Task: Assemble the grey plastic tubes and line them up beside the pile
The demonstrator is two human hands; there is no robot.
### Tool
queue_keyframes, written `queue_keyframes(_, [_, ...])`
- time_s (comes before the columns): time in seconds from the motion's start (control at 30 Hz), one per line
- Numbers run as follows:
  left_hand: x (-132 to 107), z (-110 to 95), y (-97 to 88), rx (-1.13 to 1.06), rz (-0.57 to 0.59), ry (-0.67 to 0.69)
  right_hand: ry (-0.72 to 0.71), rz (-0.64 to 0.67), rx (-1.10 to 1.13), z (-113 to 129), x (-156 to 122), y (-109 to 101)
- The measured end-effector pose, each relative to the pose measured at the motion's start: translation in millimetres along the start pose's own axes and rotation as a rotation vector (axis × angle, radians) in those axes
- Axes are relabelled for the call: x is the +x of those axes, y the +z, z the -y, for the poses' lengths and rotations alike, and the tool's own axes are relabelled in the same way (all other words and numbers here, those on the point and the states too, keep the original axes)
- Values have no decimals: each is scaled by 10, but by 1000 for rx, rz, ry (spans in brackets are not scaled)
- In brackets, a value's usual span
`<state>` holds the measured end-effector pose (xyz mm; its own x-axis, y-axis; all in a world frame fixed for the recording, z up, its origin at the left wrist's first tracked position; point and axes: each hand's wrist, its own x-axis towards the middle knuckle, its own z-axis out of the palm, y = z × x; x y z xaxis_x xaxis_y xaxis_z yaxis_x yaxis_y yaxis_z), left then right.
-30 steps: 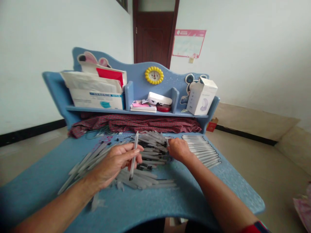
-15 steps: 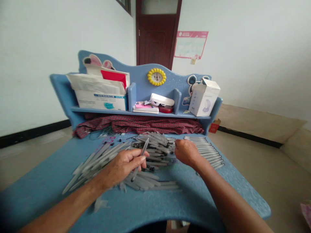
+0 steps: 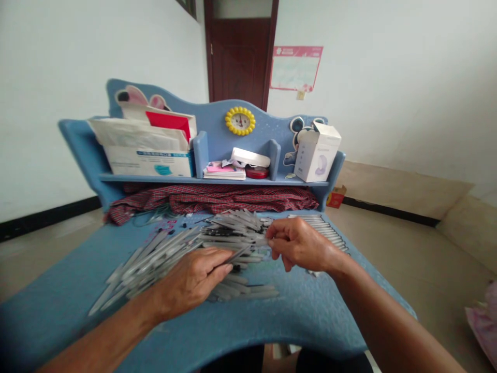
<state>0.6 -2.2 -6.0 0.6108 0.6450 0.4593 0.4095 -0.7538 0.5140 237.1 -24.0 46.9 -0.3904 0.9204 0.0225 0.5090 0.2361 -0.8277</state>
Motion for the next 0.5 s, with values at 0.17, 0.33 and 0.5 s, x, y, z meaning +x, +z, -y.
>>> queue_keyframes(0.17, [-18, -5, 5, 31, 56, 26, -1, 31, -54, 13, 8, 29])
queue_keyframes(0.33, [-29, -13, 3, -23, 72, 23, -3, 80, -83, 2, -9, 11])
queue_keyframes(0.5, [-28, -34, 5, -33, 107, 19, 7, 97, -126, 14, -21, 8])
